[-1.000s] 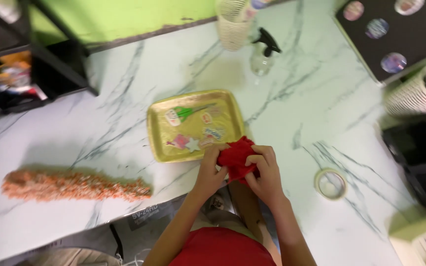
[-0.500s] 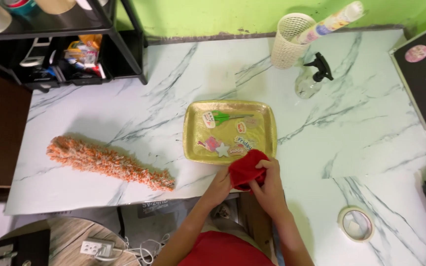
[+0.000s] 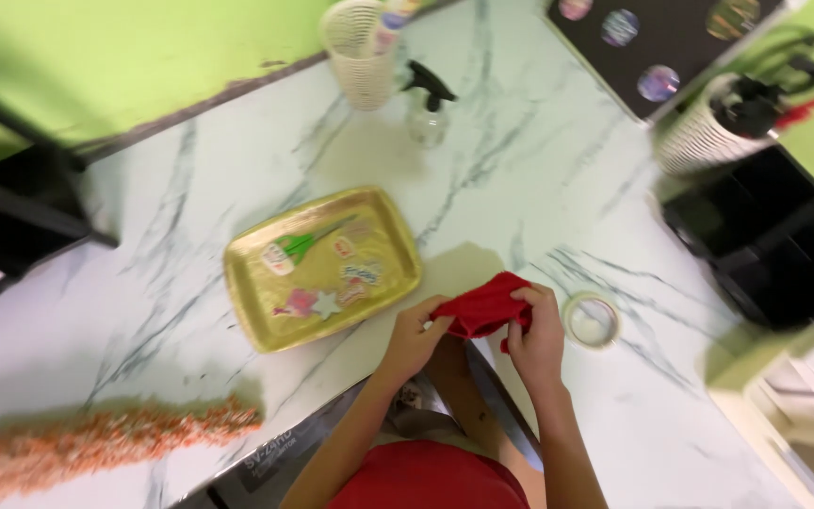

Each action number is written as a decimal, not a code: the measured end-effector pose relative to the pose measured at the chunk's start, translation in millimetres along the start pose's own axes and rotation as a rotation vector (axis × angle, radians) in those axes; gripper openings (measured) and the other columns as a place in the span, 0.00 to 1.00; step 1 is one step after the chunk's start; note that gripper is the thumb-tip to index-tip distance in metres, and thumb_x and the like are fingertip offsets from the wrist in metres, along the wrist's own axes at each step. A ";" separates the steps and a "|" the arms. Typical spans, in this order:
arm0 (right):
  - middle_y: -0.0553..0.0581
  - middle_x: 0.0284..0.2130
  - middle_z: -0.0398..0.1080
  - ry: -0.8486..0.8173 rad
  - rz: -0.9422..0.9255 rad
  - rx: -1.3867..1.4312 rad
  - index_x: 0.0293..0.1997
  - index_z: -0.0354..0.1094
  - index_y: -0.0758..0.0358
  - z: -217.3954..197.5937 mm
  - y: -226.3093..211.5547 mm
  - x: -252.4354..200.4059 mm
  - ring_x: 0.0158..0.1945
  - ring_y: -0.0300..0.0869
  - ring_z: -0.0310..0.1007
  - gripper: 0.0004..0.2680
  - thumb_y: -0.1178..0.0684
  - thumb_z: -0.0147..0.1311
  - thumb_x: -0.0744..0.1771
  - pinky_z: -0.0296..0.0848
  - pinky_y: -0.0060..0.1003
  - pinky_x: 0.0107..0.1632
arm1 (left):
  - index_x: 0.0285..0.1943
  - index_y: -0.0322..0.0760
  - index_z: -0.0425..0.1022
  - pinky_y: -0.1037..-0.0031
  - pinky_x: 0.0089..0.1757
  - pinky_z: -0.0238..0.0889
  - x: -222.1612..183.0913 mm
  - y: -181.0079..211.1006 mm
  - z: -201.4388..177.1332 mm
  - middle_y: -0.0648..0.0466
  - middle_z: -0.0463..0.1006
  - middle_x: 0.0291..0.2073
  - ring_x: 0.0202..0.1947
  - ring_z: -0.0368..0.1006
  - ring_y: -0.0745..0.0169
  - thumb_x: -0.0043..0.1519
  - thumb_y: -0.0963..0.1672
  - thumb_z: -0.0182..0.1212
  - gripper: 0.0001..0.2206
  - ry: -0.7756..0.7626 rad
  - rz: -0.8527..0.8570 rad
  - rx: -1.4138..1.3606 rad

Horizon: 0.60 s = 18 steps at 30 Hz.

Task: Cutting out individual stickers from a sheet using scissors and placing them on a tray.

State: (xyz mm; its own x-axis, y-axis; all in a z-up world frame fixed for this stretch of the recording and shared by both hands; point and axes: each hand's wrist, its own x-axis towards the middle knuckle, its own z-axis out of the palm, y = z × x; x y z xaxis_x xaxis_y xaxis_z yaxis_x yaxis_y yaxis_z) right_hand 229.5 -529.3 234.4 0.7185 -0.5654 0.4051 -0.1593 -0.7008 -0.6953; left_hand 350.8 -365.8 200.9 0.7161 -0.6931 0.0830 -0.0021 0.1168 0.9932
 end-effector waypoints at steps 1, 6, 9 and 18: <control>0.64 0.51 0.68 0.023 0.023 -0.018 0.52 0.64 0.62 -6.6 4.3 -3.4 0.44 0.52 0.73 0.16 0.71 0.50 0.62 0.73 0.39 0.43 | 0.51 0.26 0.76 0.77 0.43 0.69 3.2 -5.8 5.1 0.54 0.82 0.36 0.38 0.75 0.72 0.64 0.39 0.56 0.10 -0.036 -0.005 -0.007; 0.63 0.46 0.67 0.098 0.096 -0.133 0.56 0.65 0.64 -37.1 18.9 -12.0 0.47 0.57 0.71 0.18 0.71 0.50 0.61 0.71 0.43 0.50 | 0.48 0.26 0.76 0.78 0.42 0.67 20.8 -23.2 26.1 0.57 0.79 0.34 0.37 0.73 0.72 0.67 0.40 0.53 0.09 -0.029 -0.118 -0.174; 0.63 0.45 0.68 0.194 0.037 -0.230 0.47 0.67 0.62 -47.7 28.0 -20.9 0.49 0.57 0.71 0.14 0.70 0.50 0.61 0.71 0.42 0.52 | 0.48 0.26 0.75 0.78 0.43 0.65 26.6 -39.7 34.8 0.56 0.77 0.34 0.37 0.70 0.71 0.68 0.39 0.53 0.08 0.005 -0.027 -0.067; 0.53 0.37 0.72 0.205 0.642 0.571 0.47 0.64 0.62 -68.3 60.7 -34.7 0.39 0.38 0.68 0.14 0.68 0.36 0.63 0.67 0.32 0.44 | 0.49 0.27 0.76 0.82 0.39 0.62 47.9 -24.4 55.3 0.63 0.76 0.32 0.34 0.66 0.79 0.72 0.46 0.50 0.15 -0.181 -0.043 -0.124</control>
State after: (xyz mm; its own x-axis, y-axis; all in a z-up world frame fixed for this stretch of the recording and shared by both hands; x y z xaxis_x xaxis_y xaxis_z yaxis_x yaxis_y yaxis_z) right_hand 148.7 -582.0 218.7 0.4626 -0.8803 -0.1051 -0.0882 0.0722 -0.9935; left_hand 346.6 -441.3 185.2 0.5764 -0.8145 0.0655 0.1197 0.1634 0.9793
